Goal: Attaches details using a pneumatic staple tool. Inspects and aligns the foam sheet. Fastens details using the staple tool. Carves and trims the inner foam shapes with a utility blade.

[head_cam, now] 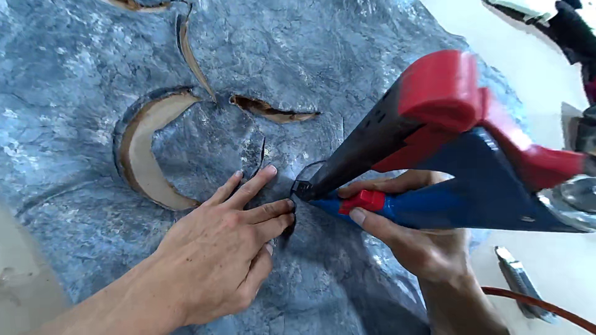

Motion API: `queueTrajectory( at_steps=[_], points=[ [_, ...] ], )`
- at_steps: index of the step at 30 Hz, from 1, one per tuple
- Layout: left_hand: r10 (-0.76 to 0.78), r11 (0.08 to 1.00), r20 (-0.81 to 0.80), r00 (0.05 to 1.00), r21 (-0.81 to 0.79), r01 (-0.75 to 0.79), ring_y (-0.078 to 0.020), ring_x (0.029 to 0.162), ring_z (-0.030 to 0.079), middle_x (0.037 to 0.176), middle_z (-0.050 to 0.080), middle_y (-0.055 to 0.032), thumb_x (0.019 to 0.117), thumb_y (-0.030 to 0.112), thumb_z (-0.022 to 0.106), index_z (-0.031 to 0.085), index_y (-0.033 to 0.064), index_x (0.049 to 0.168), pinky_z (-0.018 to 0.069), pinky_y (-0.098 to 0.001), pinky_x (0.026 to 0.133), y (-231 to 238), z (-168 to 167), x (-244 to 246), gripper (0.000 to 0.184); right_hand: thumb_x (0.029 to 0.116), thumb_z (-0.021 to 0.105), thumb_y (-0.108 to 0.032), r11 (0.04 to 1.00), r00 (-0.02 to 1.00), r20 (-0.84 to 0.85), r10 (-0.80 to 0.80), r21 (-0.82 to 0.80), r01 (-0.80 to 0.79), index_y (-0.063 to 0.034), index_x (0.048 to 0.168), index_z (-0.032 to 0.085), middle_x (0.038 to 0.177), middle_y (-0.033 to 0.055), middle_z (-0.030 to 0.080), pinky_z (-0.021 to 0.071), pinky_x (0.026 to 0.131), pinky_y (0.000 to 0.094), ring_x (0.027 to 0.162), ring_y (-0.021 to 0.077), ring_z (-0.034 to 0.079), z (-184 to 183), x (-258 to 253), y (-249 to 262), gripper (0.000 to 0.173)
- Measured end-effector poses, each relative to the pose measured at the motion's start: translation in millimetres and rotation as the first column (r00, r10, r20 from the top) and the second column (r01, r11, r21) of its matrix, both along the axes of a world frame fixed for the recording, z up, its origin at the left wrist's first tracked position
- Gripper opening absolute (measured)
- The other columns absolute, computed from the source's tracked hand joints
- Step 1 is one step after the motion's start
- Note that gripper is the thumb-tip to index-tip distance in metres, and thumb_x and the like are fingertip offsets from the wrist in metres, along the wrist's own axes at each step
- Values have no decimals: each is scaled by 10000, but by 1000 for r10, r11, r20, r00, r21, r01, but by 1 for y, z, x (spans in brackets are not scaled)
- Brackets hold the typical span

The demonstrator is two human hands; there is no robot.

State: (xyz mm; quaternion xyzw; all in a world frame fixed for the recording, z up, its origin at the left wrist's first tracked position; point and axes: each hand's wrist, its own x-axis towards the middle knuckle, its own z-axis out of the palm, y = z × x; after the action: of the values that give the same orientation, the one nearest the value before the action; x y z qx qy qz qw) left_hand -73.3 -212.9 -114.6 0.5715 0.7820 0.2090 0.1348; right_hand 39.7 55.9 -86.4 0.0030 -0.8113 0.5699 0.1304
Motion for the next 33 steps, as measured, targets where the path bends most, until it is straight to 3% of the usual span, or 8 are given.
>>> queueTrajectory(
  at_steps=[6,13,19,22,25,27,29,33],
  points=[
    [20,1000,-23,1000,17,-20,-259,1564,263,1516,546,143,991,332,310,704,302,1316,202,-607,1259,2,-1,4,511,882,783,-199,998,999,12,-32,48,31,-268,1187,696,1084,-67,755,627,860,271,988,88,729,-6,8,1,324],
    [14,998,-52,999,69,-10,-256,1558,283,1484,583,125,988,314,331,722,267,1296,208,-601,1264,-1,-4,2,500,868,757,-121,997,999,13,30,-69,-29,-240,1150,656,1027,-7,752,631,838,318,945,158,735,-6,-1,-1,323],
    [26,995,-63,998,95,-20,-244,1527,350,1433,626,119,980,322,345,757,274,1215,233,-575,1260,2,-5,3,477,881,769,-177,999,998,50,32,-10,-32,-251,1168,700,1070,-57,756,629,848,267,977,97,731,0,6,0,304],
    [26,993,-57,998,119,-19,-241,1520,364,1421,634,120,978,305,367,761,273,1218,251,-576,1257,-1,-5,2,463,889,766,-182,1000,999,32,20,-1,-20,-230,1189,694,1085,-37,755,629,861,287,986,117,732,-3,7,-2,312],
    [53,975,-94,994,221,-31,-254,1473,440,1341,691,83,993,278,407,772,245,1178,320,-562,1230,-3,-11,6,410,898,771,-219,1000,1000,29,-8,29,7,-223,1199,680,1080,-32,746,628,865,297,984,124,727,-4,11,-2,314],
    [62,970,-146,987,240,-26,-278,1460,455,1339,694,43,1007,289,407,765,224,1187,314,-571,1225,-3,-12,7,405,906,760,-206,1000,1000,28,-2,9,2,-228,1194,685,1074,-21,754,627,861,299,979,134,732,-4,12,-2,298],
    [97,982,-177,979,179,-64,-311,1500,373,1451,604,-16,1006,365,384,752,246,1217,255,-590,1244,-3,-9,6,440,890,768,-186,1000,999,38,-15,-14,15,-222,1175,691,1060,2,760,634,846,321,959,160,739,-4,12,-4,297],
    [150,989,-223,963,38,-146,-323,1473,374,1506,523,-40,984,487,302,691,365,1302,327,-600,1152,0,-4,5,517,876,780,-244,994,994,77,-84,74,78,-178,1120,679,1005,20,757,647,797,364,908,192,744,-6,18,-5,272]
  ],
)
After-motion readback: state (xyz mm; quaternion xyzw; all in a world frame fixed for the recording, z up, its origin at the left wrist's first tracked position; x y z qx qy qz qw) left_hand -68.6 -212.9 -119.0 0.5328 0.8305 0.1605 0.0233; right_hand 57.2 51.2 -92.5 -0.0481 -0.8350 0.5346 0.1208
